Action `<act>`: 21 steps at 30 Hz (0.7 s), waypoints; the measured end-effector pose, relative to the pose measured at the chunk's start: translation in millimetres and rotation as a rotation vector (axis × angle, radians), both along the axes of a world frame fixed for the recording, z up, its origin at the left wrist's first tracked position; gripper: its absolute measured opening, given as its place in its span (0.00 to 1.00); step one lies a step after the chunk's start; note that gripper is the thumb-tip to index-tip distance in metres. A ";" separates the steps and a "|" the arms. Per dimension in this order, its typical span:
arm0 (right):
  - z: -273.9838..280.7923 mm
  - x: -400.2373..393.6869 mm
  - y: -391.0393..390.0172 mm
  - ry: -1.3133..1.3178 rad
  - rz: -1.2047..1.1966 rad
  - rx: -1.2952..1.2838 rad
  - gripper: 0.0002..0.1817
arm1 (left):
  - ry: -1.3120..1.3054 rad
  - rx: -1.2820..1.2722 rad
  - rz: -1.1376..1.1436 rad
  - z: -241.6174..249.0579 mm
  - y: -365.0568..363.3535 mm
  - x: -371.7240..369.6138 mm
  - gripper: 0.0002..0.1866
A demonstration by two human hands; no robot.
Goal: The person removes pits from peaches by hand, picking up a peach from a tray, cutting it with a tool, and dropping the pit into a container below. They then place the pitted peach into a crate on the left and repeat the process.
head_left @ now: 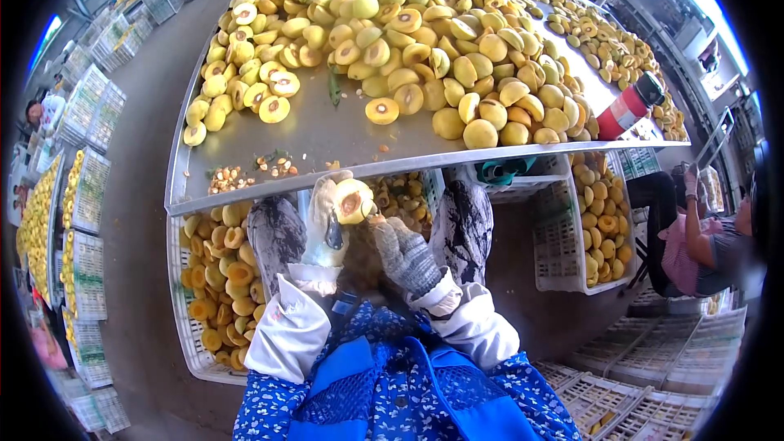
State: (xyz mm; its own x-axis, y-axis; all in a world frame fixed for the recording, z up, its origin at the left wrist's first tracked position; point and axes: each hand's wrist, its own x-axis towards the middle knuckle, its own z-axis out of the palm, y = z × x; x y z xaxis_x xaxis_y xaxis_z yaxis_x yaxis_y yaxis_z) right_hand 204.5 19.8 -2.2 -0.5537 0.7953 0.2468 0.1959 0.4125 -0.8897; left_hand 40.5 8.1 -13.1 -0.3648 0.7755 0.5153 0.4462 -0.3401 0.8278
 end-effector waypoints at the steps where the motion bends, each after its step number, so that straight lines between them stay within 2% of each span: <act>1: 0.3 -1.8 -2.0 -0.055 -0.005 0.002 0.13 | -0.384 -0.089 -0.096 -10.3 -4.3 4.6 0.21; 3: -9.2 -7.9 -4.7 -0.103 -0.008 0.100 0.14 | -1.099 -0.143 -0.347 -17.2 -4.6 8.7 0.19; 6: -14.8 -13.0 -11.3 -0.112 -0.037 0.078 0.13 | -1.155 -0.054 -0.338 -17.8 -9.2 17.8 0.17; 7: -16.1 -13.8 -13.6 -0.134 -0.021 0.112 0.13 | -1.055 -0.096 -0.272 -15.0 -12.6 21.1 0.22; 10: -44.5 -18.7 -16.4 -0.069 -0.044 0.485 0.13 | -1.288 -0.005 -0.145 -13.9 -17.6 33.8 0.18; 11: -40.8 -19.0 -16.9 -0.113 -0.015 0.530 0.14 | -1.256 -0.076 0.018 -14.0 -15.1 35.2 0.19; 13: -27.3 -19.2 -20.8 -0.086 0.043 0.170 0.14 | -1.249 -0.072 0.067 -10.6 -17.6 39.7 0.19; 15: -26.5 -13.9 -18.0 -0.299 0.204 0.137 0.23 | -1.233 -0.073 0.152 -6.4 -17.2 44.2 0.20; 18: -32.2 -12.5 -18.0 -0.331 0.217 0.231 0.22 | -1.235 -0.075 0.192 -5.5 -19.8 47.8 0.20; 19: -29.5 -13.6 -20.2 -0.210 0.195 0.136 0.21 | -1.272 -0.097 0.199 -4.2 -21.1 48.3 0.21; 21: -39.1 -12.6 -16.6 -0.210 0.213 0.219 0.21 | -1.283 -0.068 0.211 1.1 -23.0 51.4 0.19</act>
